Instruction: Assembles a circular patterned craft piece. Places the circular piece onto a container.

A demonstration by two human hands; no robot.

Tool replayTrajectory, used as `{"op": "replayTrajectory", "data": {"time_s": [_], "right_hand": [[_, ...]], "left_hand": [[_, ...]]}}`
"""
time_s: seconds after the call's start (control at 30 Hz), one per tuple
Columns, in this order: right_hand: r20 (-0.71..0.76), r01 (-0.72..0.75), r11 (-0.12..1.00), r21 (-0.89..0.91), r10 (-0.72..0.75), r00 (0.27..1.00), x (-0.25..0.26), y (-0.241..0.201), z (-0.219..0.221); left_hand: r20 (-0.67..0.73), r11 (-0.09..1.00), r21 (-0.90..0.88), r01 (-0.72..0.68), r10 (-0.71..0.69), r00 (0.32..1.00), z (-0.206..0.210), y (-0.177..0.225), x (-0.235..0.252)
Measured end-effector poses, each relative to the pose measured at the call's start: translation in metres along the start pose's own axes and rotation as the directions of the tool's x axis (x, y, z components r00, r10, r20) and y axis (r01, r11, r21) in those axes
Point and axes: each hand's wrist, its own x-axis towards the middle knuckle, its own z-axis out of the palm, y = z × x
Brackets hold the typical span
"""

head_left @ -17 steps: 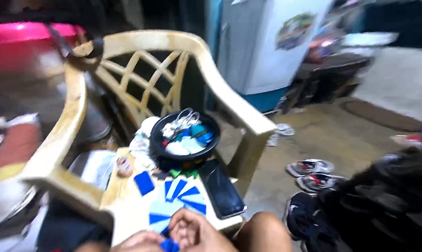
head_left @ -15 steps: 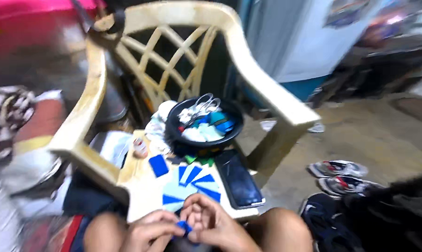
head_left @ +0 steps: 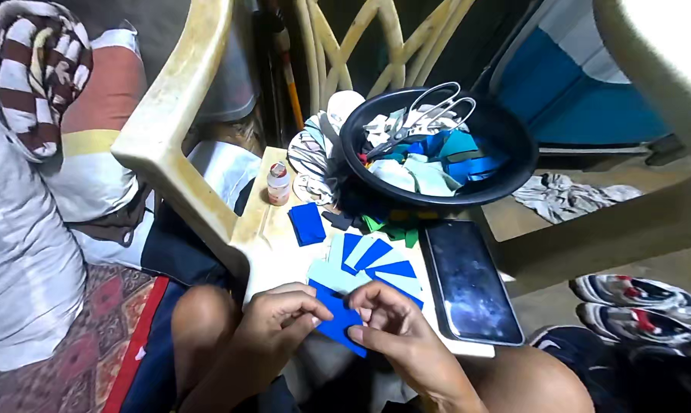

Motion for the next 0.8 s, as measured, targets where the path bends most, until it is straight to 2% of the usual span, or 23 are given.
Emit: {"op": "replayTrajectory", "data": {"time_s": [0.1, 0.2, 0.37, 0.43, 0.5, 0.63, 0.8], "right_hand": [[-0.061, 0.012, 0.963, -0.269, -0.03, 0.998, -0.007, 0.005, -0.002], [-0.114, 0.034, 0.856, -0.516, -0.109, 0.987, -0.003, 0.008, 0.0], [-0.159, -0.023, 0.535, -0.845, -0.211, 0.964, 0.02, 0.006, 0.0], [-0.174, -0.063, 0.429, -0.901, -0.225, 0.959, 0.027, 0.006, 0.0], [-0.188, -0.085, 0.387, -0.918, -0.237, 0.953, 0.031, 0.007, -0.001], [-0.211, -0.113, 0.366, -0.924, -0.239, 0.948, 0.034, 0.012, -0.001], [-0.216, -0.125, 0.331, -0.935, -0.256, 0.942, 0.035, 0.016, -0.003]], "left_hand": [[-0.008, 0.995, 0.061, 0.085, -0.085, 0.996, -0.001, -0.003, -0.001], [-0.027, 0.979, 0.175, 0.106, -0.103, 0.994, -0.002, -0.012, 0.009], [0.005, 0.908, 0.4, 0.125, -0.139, 0.99, -0.004, -0.02, 0.045], [0.043, 0.88, 0.45, 0.154, -0.193, 0.98, -0.005, -0.022, 0.057], [0.058, 0.849, 0.496, 0.179, -0.238, 0.97, -0.004, -0.023, 0.064], [0.052, 0.799, 0.557, 0.226, -0.305, 0.951, -0.003, -0.022, 0.071], [0.058, 0.78, 0.593, 0.2, -0.289, 0.956, -0.002, -0.028, 0.072]]}}
